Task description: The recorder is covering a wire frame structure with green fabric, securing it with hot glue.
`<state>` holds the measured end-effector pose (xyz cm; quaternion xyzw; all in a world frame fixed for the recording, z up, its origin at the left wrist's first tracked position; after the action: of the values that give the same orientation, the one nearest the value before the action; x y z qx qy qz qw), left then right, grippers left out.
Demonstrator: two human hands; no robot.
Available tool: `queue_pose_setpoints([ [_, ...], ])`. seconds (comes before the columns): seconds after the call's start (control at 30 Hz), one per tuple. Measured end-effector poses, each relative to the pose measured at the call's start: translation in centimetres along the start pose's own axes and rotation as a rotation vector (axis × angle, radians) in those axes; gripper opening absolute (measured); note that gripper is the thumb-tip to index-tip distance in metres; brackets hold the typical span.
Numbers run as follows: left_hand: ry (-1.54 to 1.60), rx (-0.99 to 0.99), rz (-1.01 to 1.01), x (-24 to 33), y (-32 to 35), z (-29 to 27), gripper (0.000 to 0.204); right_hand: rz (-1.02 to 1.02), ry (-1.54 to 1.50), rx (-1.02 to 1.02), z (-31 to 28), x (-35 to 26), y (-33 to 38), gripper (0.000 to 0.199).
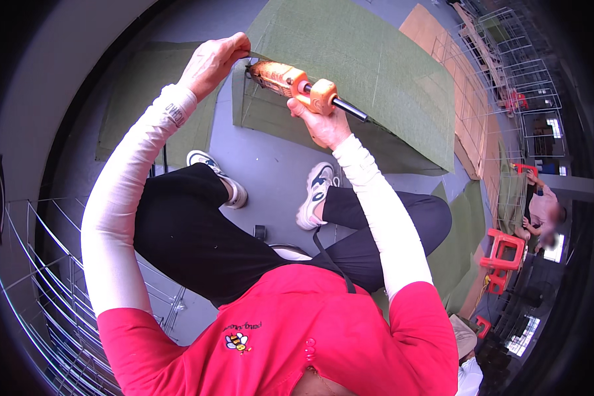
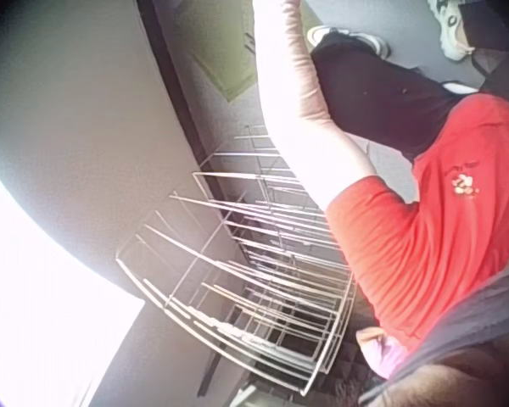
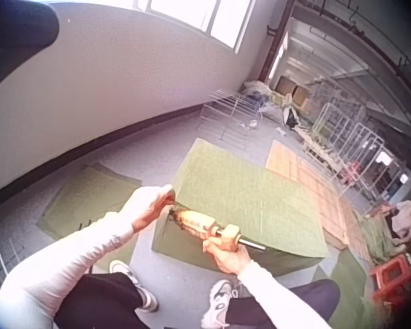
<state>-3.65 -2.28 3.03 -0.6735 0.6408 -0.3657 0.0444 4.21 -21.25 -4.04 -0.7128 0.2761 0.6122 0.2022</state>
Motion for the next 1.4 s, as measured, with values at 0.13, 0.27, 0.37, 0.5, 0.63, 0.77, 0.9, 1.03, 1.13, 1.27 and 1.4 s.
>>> queue_pose_setpoints([
  [0.13,0.028,0.015,0.007,0.07,0.02,0.02,0.01,0.017,-0.006,-0.009,0.01,-0.05,0.11,0.037],
  [0.27,0.031,0.02,0.012,0.17,0.09,-0.15,0.01,0.037,-0.026,-0.011,0.1,-0.13,0.13,0.036],
  [0.37,0.011,0.021,0.012,0.1,0.14,-0.2,0.01,0.042,0.026,-0.011,0.0,0.04,0.06,0.036],
  [0.5,0.027,0.024,0.019,0.45,-0.01,-0.28,0.01,0.013,0.008,0.022,-0.29,0.17,0.0,0.037],
  [0.63,0.015,0.027,0.024,0.32,-0.01,-0.19,0.01,0.035,0.007,0.047,-0.54,0.43,-0.12,0.04],
  [0.77,-0.008,0.014,0.015,0.12,-0.05,-0.12,0.011,0.039,0.003,0.048,-0.49,0.29,0.08,0.042],
  [0.9,-0.002,0.037,0.026,0.21,0.06,-0.35,0.011,0.004,-0.001,0.062,-0.23,0.24,0.29,0.038],
  [1.03,-0.001,0.018,0.008,0.19,-0.21,-0.14,0.011,-0.01,-0.009,0.061,-0.11,0.07,-0.1,0.036],
  [1.13,0.01,0.004,-0.009,0.03,-0.22,-0.13,0.011,0.021,0.004,0.029,0.03,0.0,0.39,0.038],
  [1.27,0.022,0.018,0.006,0.06,-0.19,-0.3,0.011,0.012,-0.021,0.019,0.08,0.35,0.72,0.04],
  [1.4,0.012,0.021,0.006,0.07,-0.06,-0.29,0.01,0.016,-0.036,0.046,-0.19,0.51,0.72,0.039],
])
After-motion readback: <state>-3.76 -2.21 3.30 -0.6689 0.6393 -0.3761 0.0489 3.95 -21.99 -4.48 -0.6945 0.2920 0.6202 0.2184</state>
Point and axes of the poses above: each hand's wrist, its own y-axis away from the middle knuckle, its own z-axis out of the palm, x = y × z, the point moved 8 cm from there along -y, towards the middle knuckle, and after that the axes turned 1 degree about x, right-handed, at the moved point
